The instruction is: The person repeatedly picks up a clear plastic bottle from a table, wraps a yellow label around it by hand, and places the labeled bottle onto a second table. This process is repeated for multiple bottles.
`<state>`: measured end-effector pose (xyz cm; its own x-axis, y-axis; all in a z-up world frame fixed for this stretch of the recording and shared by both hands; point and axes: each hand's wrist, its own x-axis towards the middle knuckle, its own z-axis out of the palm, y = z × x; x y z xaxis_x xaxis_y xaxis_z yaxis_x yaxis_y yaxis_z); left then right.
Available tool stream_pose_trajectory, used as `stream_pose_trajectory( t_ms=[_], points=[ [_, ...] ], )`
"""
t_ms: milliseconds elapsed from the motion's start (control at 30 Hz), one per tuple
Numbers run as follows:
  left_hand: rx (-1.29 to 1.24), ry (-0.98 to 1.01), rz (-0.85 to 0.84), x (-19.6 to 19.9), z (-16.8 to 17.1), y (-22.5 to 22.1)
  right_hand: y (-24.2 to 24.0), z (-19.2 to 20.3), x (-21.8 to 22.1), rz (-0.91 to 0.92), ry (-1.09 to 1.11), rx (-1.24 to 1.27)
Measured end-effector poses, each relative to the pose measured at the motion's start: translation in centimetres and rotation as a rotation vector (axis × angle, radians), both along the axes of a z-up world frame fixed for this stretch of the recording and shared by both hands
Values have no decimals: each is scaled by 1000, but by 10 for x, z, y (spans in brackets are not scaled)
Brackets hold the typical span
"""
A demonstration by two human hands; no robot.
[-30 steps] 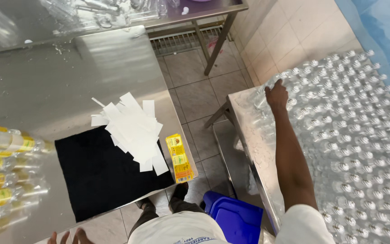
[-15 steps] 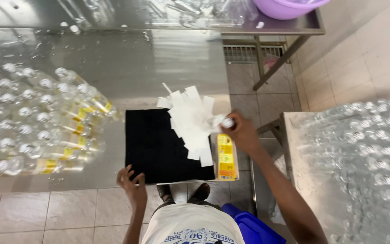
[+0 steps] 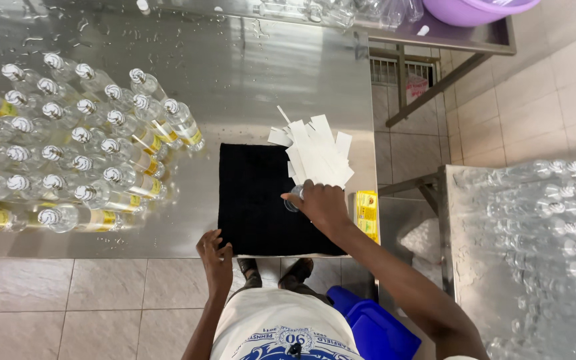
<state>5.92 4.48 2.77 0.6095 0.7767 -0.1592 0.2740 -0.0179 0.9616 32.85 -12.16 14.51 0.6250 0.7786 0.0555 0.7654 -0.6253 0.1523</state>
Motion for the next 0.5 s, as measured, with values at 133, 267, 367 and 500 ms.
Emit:
stream_pose_trajectory(
  t_ms=[133,267,367,500],
  points=[
    [-83,62,-83,14,13,7,11,-6,8,111,-48,97],
    [-109,95,-149,23,24,17,9,-7,10,87,310,361],
    [-151,68,-143,25,33,25,13,1,39,-164,853,398],
    [-217,55,-164,24,16,27,35,-56,84,-270,995,158]
  ],
)
